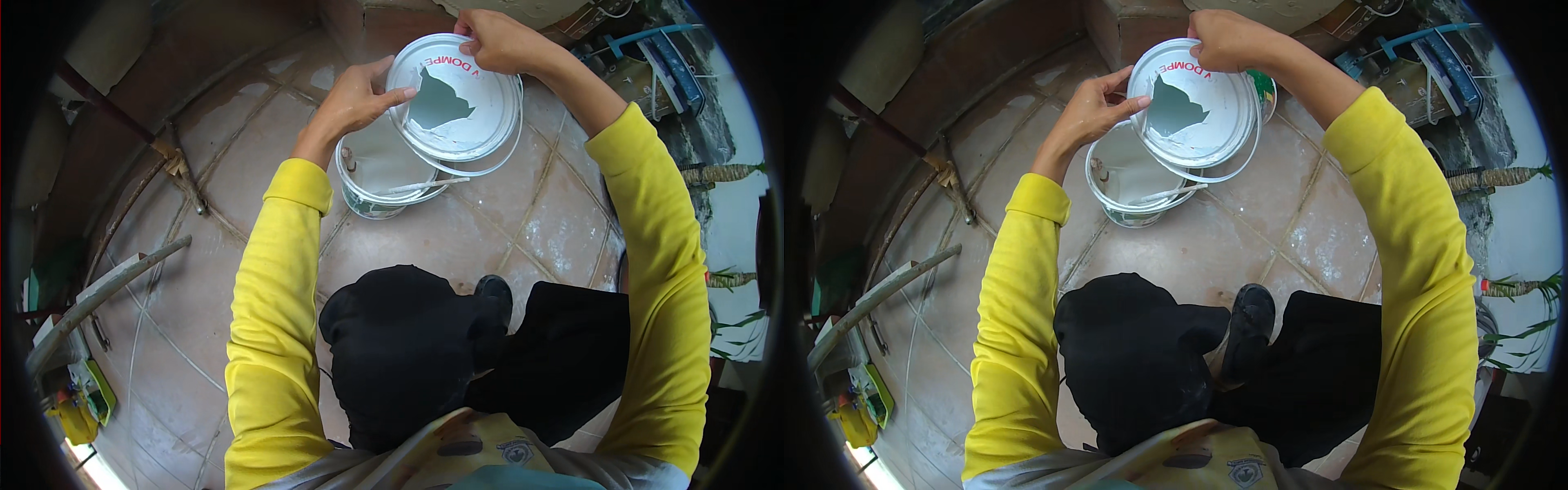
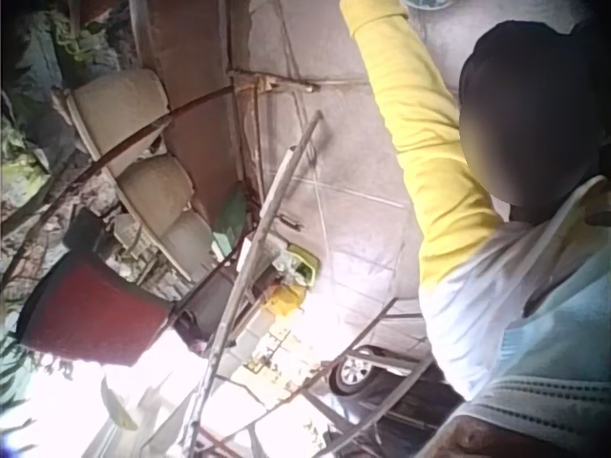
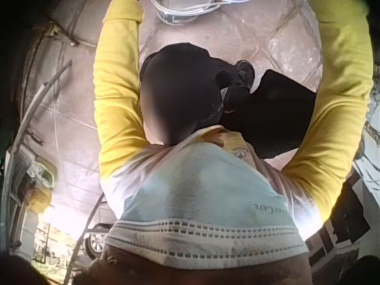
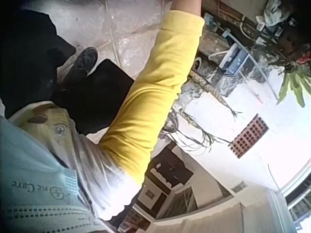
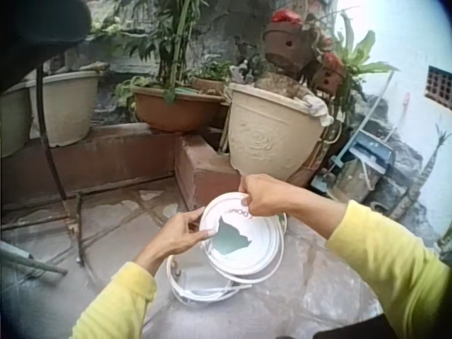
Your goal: Mixing white paint in a bucket and pouring it into another container for preparation.
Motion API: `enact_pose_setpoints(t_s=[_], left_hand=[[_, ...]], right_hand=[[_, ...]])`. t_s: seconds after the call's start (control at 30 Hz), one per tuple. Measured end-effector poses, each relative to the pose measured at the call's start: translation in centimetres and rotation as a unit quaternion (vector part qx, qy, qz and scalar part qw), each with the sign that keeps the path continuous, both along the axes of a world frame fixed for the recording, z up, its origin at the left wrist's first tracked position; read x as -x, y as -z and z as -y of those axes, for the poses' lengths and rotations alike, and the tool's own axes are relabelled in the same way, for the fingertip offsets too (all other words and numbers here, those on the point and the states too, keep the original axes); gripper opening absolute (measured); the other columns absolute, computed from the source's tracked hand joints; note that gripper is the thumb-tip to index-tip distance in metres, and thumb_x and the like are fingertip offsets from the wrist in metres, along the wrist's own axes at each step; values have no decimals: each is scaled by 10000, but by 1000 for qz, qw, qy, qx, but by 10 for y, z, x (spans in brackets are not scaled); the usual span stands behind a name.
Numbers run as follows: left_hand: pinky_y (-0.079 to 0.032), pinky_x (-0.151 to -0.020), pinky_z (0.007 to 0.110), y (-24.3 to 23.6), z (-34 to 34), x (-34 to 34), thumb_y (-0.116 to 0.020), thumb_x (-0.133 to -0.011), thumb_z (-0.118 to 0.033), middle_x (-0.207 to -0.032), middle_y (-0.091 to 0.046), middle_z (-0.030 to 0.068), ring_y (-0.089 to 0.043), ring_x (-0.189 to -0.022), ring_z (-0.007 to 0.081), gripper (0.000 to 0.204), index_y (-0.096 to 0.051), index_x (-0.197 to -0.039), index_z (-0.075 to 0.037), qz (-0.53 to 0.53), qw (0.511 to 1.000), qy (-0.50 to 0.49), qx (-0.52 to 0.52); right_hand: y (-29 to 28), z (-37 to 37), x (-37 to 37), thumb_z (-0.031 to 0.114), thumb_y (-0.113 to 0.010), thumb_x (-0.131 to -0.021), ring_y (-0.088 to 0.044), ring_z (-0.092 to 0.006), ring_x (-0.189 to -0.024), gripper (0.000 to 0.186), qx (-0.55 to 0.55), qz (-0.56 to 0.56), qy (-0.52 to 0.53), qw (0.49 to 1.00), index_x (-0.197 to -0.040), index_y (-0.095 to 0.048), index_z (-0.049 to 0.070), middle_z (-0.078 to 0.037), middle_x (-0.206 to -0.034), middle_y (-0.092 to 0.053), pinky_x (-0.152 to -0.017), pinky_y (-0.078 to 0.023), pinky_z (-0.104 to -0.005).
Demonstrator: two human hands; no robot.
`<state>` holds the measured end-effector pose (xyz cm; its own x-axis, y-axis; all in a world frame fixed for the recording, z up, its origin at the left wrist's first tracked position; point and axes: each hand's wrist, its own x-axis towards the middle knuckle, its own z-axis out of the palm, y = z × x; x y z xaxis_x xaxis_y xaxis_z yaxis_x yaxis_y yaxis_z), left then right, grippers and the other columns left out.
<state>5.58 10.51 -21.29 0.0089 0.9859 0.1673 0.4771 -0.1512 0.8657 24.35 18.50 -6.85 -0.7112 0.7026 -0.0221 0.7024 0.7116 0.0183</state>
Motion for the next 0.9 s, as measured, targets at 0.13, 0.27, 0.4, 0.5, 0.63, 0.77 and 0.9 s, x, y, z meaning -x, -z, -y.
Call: enact_pose_setpoints(t_s=[0.13,0.27,0.4,0.5,0.63,0.77,0.9], left_hand=[[-500,-863,349,3,-2,-3,-779,-760,-371,-1071,-664,173,-644,-957,241,773,-467,-1351,18,2,1000,21,9],[-461,-954,358,12,-6,-5,-757,-792,-318,-1156,-629,201,-618,-1070,274,759,-414,-1373,29,-9,998,54,37],[-436,-980,344,27,-1,3,-712,-836,-248,-1233,-586,215,-591,-1115,269,692,-384,-1377,31,42,995,86,34],[-451,-944,347,35,2,7,-666,-865,-178,-1278,-559,211,-587,-1106,255,649,-349,-1391,32,21,996,82,20],[-465,-905,373,36,-2,12,-672,-853,-142,-1278,-557,216,-590,-1093,274,624,-365,-1372,20,-30,997,75,21],[-446,-948,396,36,-7,15,-681,-835,-106,-1258,-569,207,-562,-1143,301,580,-401,-1333,-3,-71,995,72,15],[-409,-1003,428,40,-9,19,-688,-820,-82,-1249,-572,196,-529,-1191,325,548,-424,-1294,-13,-76,994,74,20]], right_hand=[[-1,3,13,131,-692,-695,-624,-393,-953,305,12,20,-30,999,-914,-615,-66,-291,-898,-643,-814,-503,-414],[7,9,25,130,-692,-712,-622,-371,-982,308,-45,82,-53,994,-921,-605,-79,-279,-932,-646,-829,-506,-406],[19,16,28,99,-688,-706,-596,-395,-1022,382,-22,92,-50,994,-1002,-558,-104,-300,-1036,-600,-858,-501,-415],[29,22,28,82,-685,-709,-593,-415,-1016,408,-32,104,-45,993,-1040,-538,-104,-315,-1065,-573,-857,-503,-430],[34,26,30,87,-695,-715,-602,-418,-999,414,-24,98,-34,994,-1054,-540,-95,-316,-1071,-564,-832,-514,-442],[32,30,35,94,-700,-721,-605,-414,-1000,424,-36,110,-55,992,-1065,-540,-95,-315,-1079,-563,-821,-520,-437],[33,34,44,111,-703,-733,-606,-407,-1004,427,-22,117,-30,992,-1073,-546,-95,-309,-1079,-569,-833,-517,-433]])
